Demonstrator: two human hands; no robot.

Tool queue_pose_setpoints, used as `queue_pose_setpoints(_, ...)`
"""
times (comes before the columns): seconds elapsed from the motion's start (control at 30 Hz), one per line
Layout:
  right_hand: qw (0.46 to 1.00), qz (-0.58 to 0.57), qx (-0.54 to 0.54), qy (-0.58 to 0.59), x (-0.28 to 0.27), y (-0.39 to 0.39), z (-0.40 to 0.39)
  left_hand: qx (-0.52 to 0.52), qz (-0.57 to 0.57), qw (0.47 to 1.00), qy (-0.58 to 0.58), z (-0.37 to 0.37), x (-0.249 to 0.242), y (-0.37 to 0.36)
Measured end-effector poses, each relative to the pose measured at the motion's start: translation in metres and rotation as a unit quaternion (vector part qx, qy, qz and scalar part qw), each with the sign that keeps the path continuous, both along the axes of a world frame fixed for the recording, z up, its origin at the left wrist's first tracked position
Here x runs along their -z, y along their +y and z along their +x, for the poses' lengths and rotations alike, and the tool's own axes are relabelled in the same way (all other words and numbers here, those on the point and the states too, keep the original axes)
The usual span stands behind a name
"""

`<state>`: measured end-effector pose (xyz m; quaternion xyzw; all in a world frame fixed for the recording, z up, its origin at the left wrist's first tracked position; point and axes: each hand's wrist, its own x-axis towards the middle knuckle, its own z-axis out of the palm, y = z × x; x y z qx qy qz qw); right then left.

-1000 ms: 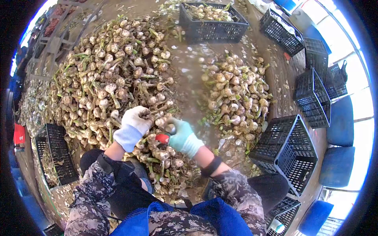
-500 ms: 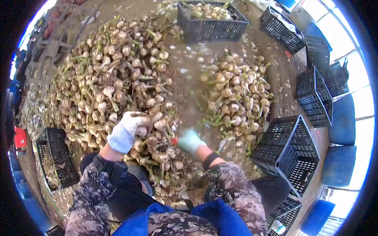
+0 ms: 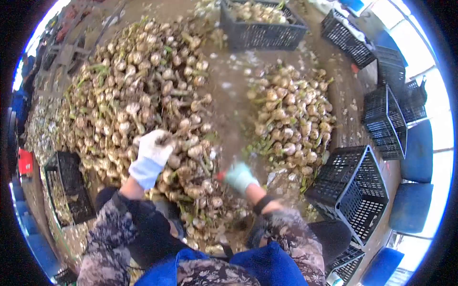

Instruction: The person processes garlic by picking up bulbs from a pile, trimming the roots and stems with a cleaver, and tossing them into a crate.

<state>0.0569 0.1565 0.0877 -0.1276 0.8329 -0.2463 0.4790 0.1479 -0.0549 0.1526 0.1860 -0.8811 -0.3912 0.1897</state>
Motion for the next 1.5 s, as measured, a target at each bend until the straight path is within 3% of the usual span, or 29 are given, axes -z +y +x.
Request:
queue_pose_setpoints(0.03, 0.994, -0.020, 0.058, -0.088, -0.017, -0.013, -0.010, -0.007, 0.092, 0.993, -0.072, 0.000, 0.002, 0.001)
queue_pose_setpoints(0.13, 0.941, -0.289, 0.169, -0.046, -0.074, -0.034, 0.004, -0.039, 0.131, 0.989, -0.048, -0.006, 0.011, 0.007)
queue_pose_setpoints(0.17, 0.934, -0.341, 0.108, 0.010, -0.073, -0.034, 0.007, -0.002, 0.144, 0.985, -0.092, -0.009, 0.005, 0.005)
queue_pose_setpoints(0.23, 0.893, -0.432, -0.022, 0.121, -0.067, -0.030, 0.013, -0.007, 0.371, 0.920, -0.125, -0.009, -0.020, 0.007)
queue_pose_setpoints(0.27, 0.969, -0.241, 0.029, -0.046, -0.022, -0.032, 0.011, -0.011, 0.477, 0.868, -0.138, -0.008, -0.028, 0.010)
queue_pose_setpoints(0.3, 0.995, -0.064, -0.059, -0.041, -0.005, -0.025, 0.003, -0.002, 0.528, 0.837, -0.142, -0.004, -0.019, 0.002)
queue_pose_setpoints(0.33, 0.994, -0.022, -0.105, 0.029, 0.038, -0.001, -0.001, -0.001, 0.460, 0.879, -0.127, -0.004, -0.011, -0.003)
queue_pose_setpoints(0.4, 0.993, -0.062, -0.053, 0.081, 0.059, 0.010, -0.008, -0.020, 0.477, 0.872, -0.109, -0.002, -0.021, -0.003)
queue_pose_setpoints(0.43, 0.997, -0.021, 0.063, 0.027, 0.028, 0.007, -0.001, -0.039, 0.423, 0.895, -0.134, 0.007, -0.015, 0.002)
queue_pose_setpoints(0.5, 0.989, -0.108, 0.035, 0.094, 0.025, -0.002, -0.012, -0.043, 0.287, 0.943, -0.163, -0.006, -0.006, 0.002)
queue_pose_setpoints(0.53, 0.987, -0.125, 0.016, 0.103, -0.013, -0.015, -0.010, -0.009, 0.178, 0.980, -0.091, -0.004, 0.016, 0.000)
queue_pose_setpoints(0.6, 0.977, -0.201, 0.045, 0.055, -0.042, -0.023, -0.001, 0.011, -0.118, 0.992, -0.031, -0.007, -0.006, 0.010)
queue_pose_setpoints(0.73, 0.919, -0.373, 0.088, 0.091, -0.070, -0.041, 0.025, 0.025, -0.206, 0.978, -0.014, -0.006, -0.013, 0.018)
queue_pose_setpoints(0.83, 0.931, -0.347, 0.064, 0.091, -0.088, -0.045, 0.026, 0.048, -0.252, 0.967, -0.005, 0.001, -0.024, 0.019)
queue_pose_setpoints(0.87, 0.986, -0.156, 0.019, -0.056, -0.060, -0.047, 0.017, 0.042, -0.268, 0.961, 0.062, 0.001, -0.024, 0.018)
queue_pose_setpoints(0.9, 0.991, -0.015, -0.054, -0.125, -0.040, -0.040, 0.014, 0.026, -0.259, 0.962, 0.087, 0.001, -0.024, 0.018)
queue_pose_setpoints(0.93, 0.996, -0.039, -0.047, -0.062, 0.022, -0.017, 0.018, 0.010, -0.252, 0.960, 0.120, -0.002, -0.023, 0.013)
queue_pose_setpoints(0.97, 0.997, -0.059, -0.042, 0.004, 0.082, 0.006, 0.022, 0.007, -0.215, 0.970, 0.113, -0.002, -0.018, 0.007)
queue_pose_setpoints(1.0, 0.998, -0.058, 0.015, -0.022, 0.065, 0.002, 0.016, -0.025, -0.068, 0.993, 0.088, 0.000, -0.007, 0.005)
queue_pose_setpoints(1.07, 0.985, -0.059, 0.142, -0.077, 0.000, -0.018, 0.003, -0.077, 0.223, 0.971, 0.034, 0.000, 0.008, 0.004)
queue_pose_setpoints(1.13, 0.962, -0.186, 0.200, 0.011, -0.012, -0.022, 0.004, -0.070, 0.321, 0.942, -0.072, -0.004, 0.001, 0.002)
queue_pose_setpoints(1.2, 0.937, -0.315, 0.149, 0.005, -0.046, -0.028, 0.008, -0.034, 0.381, 0.913, -0.140, -0.005, -0.006, 0.001)
queue_pose_setpoints(1.27, 0.925, -0.371, 0.054, 0.065, -0.072, -0.035, 0.018, -0.017, 0.537, 0.827, -0.165, 0.000, -0.032, 0.006)
queue_pose_setpoints(1.3, 0.912, -0.400, 0.005, 0.096, -0.077, -0.037, 0.019, 0.114, 0.395, 0.901, -0.138, 0.005, -0.034, 0.002)
queue_pose_setpoints(1.33, 0.951, -0.303, -0.026, 0.059, -0.072, -0.037, 0.016, 0.241, 0.234, 0.936, -0.106, 0.011, -0.035, 0.000)
queue_pose_setpoints(1.4, 0.991, -0.100, -0.084, -0.016, -0.039, -0.033, 0.006, 0.183, 0.446, 0.871, -0.095, 0.022, -0.033, 0.004)
queue_pose_setpoints(1.43, 0.988, -0.128, -0.091, 0.005, 0.006, -0.012, 0.011, 0.156, 0.538, 0.824, -0.084, 0.019, -0.034, 0.001)
queue_pose_setpoints(1.47, 0.983, -0.155, -0.097, 0.027, 0.042, 0.007, 0.015, 0.159, 0.541, 0.822, -0.077, 0.012, -0.034, -0.005)
queue_pose_setpoints(1.5, 0.977, -0.192, -0.073, 0.066, 0.009, 0.008, 0.013, 0.150, 0.552, 0.817, -0.071, 0.013, -0.031, -0.007)
